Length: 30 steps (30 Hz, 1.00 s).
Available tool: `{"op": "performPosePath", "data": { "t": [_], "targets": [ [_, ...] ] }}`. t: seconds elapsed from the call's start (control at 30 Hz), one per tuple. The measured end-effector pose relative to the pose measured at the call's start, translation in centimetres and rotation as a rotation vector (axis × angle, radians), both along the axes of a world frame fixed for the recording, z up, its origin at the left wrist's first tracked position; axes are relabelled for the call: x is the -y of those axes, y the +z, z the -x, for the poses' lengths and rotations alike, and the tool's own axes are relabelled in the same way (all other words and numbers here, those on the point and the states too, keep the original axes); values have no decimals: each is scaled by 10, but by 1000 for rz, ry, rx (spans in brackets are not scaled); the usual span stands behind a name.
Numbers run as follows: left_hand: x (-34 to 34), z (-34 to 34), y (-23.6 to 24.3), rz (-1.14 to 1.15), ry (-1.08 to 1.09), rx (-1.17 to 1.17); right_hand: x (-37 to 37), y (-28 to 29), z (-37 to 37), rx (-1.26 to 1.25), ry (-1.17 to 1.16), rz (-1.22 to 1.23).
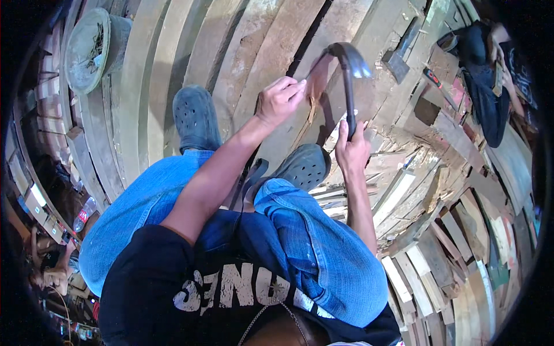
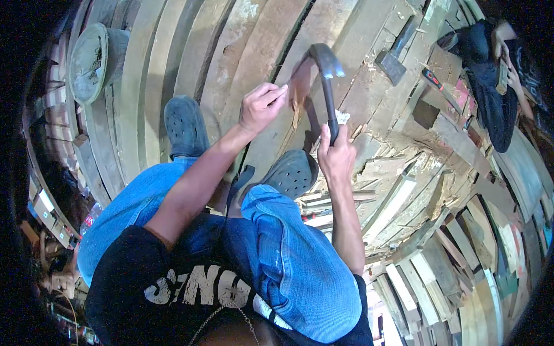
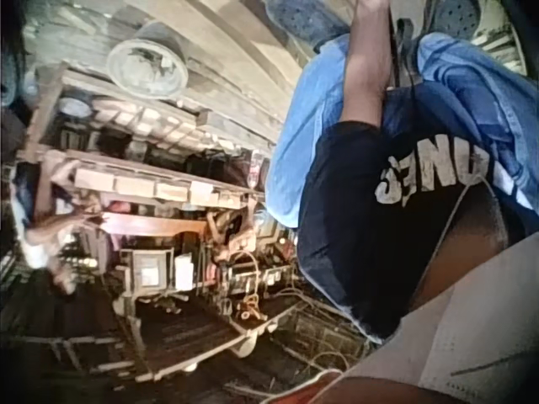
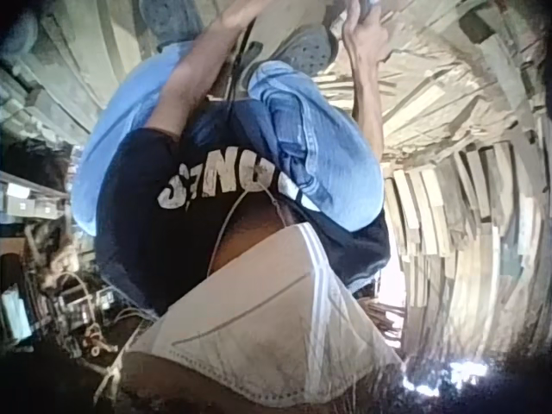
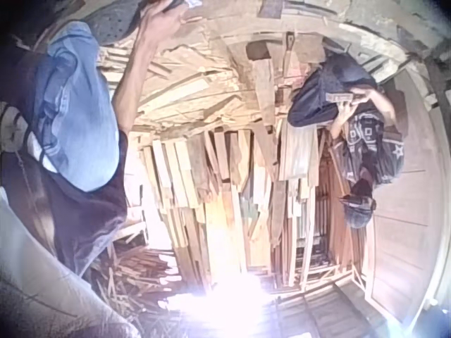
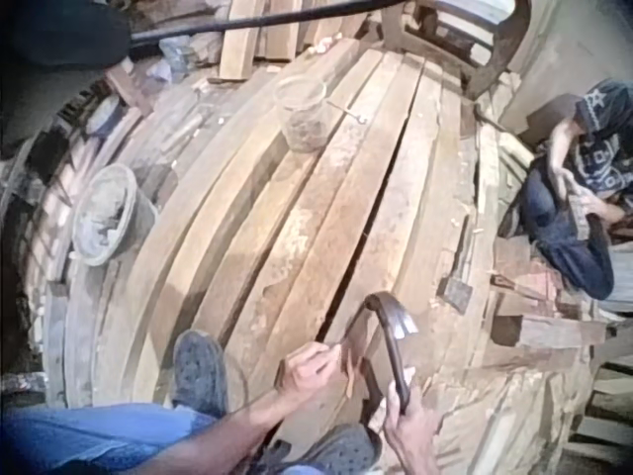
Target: Using a hammer and a file to work on nails and wooden parts in a workshop setting.
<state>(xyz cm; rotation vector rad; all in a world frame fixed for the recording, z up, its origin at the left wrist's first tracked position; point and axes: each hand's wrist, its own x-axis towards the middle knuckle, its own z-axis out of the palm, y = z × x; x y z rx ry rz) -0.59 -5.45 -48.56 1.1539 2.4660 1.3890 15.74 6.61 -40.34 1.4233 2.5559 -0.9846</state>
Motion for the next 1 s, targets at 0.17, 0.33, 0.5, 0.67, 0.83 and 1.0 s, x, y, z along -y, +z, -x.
{"op": "performPosePath", "data": {
  "t": [0.17, 0.33, 0.5, 0.67, 0.83, 1.0],
  "targets": [
    [0, 2, -3, -21, -22, -25, -1, 0, -2, -68, 6, 14],
    [-1, 3, -2, -15, -30, -11, -2, 2, 0, 38, 55, -31],
    [0, 1, -2, -19, -35, -18, -1, 3, 2, 26, 28, 4],
    [-1, 3, -3, -28, -17, -20, -1, 5, 3, 31, 33, 14],
    [-3, 5, -3, -15, -24, -18, -1, 7, 3, 76, 2, 34],
    [-1, 2, -1, -35, -23, -22, 2, 6, 2, 99, 35, -17]
  ]
}}
